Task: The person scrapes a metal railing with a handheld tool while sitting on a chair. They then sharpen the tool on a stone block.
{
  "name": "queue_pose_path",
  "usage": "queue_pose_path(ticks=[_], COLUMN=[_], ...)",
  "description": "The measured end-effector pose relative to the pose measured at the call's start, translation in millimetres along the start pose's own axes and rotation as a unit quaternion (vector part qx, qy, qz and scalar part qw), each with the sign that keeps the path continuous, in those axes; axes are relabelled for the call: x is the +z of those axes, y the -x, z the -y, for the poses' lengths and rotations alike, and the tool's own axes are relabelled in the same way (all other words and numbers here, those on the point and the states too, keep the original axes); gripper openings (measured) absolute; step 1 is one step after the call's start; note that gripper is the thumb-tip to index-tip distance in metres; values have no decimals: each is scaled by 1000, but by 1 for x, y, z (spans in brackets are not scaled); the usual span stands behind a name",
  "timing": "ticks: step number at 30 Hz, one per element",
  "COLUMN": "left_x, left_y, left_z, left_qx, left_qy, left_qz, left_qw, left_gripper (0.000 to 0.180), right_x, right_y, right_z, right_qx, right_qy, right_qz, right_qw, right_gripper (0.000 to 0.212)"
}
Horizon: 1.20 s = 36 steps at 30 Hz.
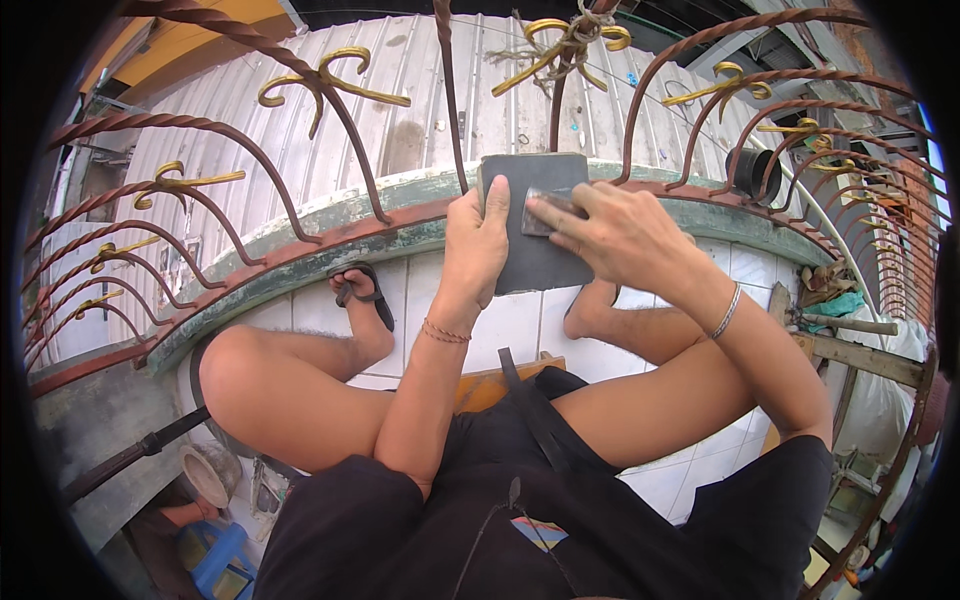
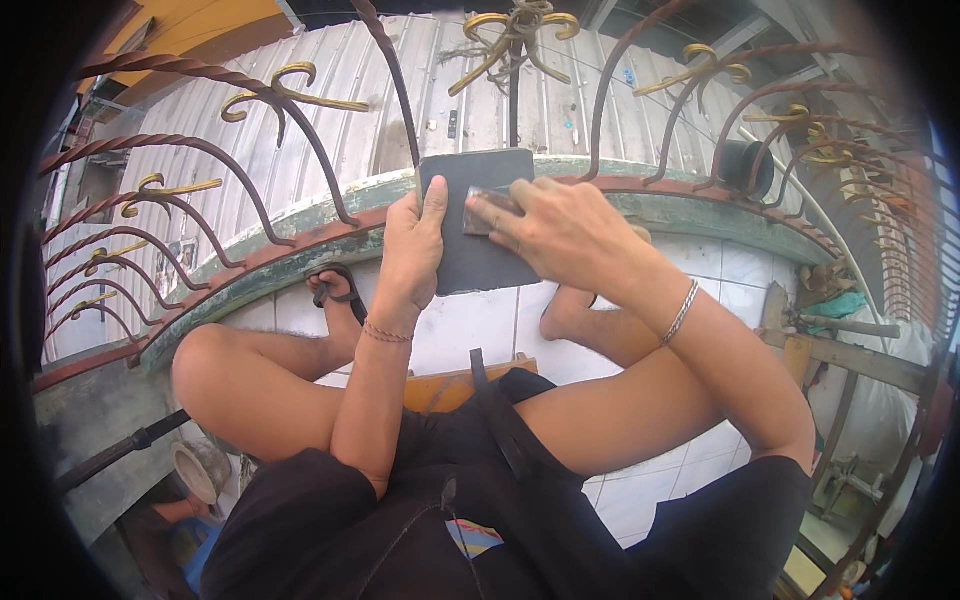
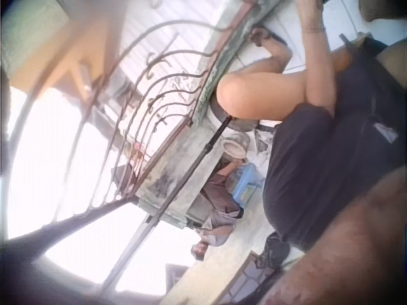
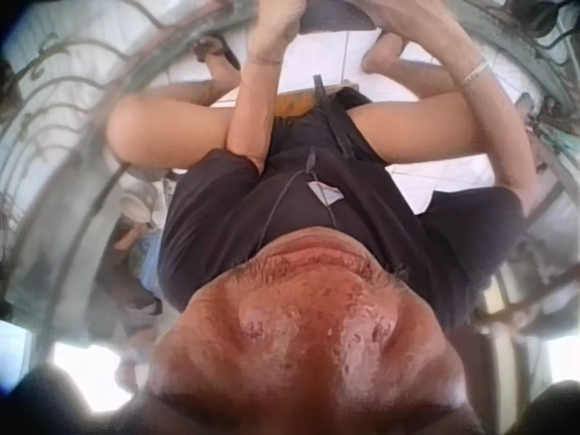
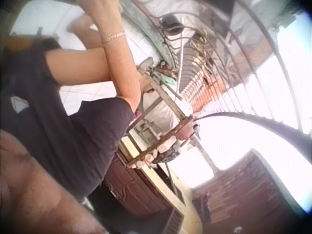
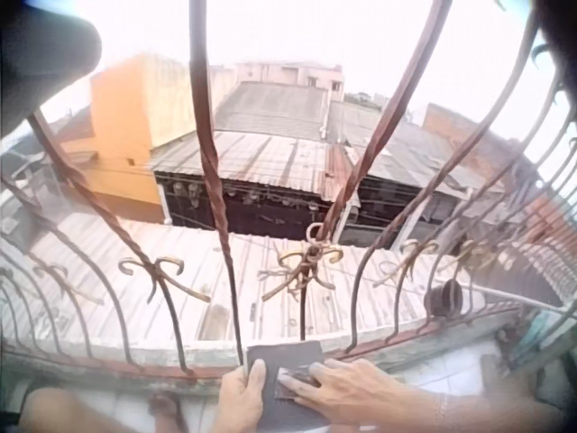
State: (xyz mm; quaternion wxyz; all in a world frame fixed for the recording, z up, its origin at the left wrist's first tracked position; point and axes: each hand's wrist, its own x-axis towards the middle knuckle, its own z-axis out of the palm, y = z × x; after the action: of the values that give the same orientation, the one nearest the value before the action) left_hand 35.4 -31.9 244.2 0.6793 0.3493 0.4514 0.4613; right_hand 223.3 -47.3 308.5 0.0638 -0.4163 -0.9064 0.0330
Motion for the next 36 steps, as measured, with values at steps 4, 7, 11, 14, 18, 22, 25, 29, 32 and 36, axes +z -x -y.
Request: queue_pose_path(ticks=[4,7,11,14,18,22,25,29,32,36], left_x=[3,2,-4,-4,-6,-5,3,-6,-1,-1], left_y=[5,5,-2,5,3,-1,3,1,0,3], left_z=[-11,-5,5,1,6,9,-2,7,4,7], left_qx=[-11,12,15,-6,-10,-3,-12,-8,-8,-30], left_qy=[10,-13,-38,-10,-28,-20,-18,-8,-19,-14], left_qz=[-8,-10,-3,-8,-1,5,-10,13,3,1], left_qw=[1000,1000,999,1000,1000,1000,1000,1000,1000,999], left_gripper=[36,35,34,33,34,34,35,33,33,32], right_x=[-5,-3,-7,2,-8,11,15,7,6,17], right_y=[-6,0,-4,7,1,10,9,7,8,11], right_z=[-4,5,-16,13,-7,-1,-5,-6,4,11], right_qx=[46,-2,70,-10,71,27,50,55,70,22], right_qy=[29,4,54,-16,3,1,8,19,15,-7], right_qz=[29,24,15,31,59,16,-15,2,-3,-24], right_qw=[998,1000,996,999,996,999,999,998,997,999], right_gripper=[40,39,39,41,43,44,45,43,43,43])
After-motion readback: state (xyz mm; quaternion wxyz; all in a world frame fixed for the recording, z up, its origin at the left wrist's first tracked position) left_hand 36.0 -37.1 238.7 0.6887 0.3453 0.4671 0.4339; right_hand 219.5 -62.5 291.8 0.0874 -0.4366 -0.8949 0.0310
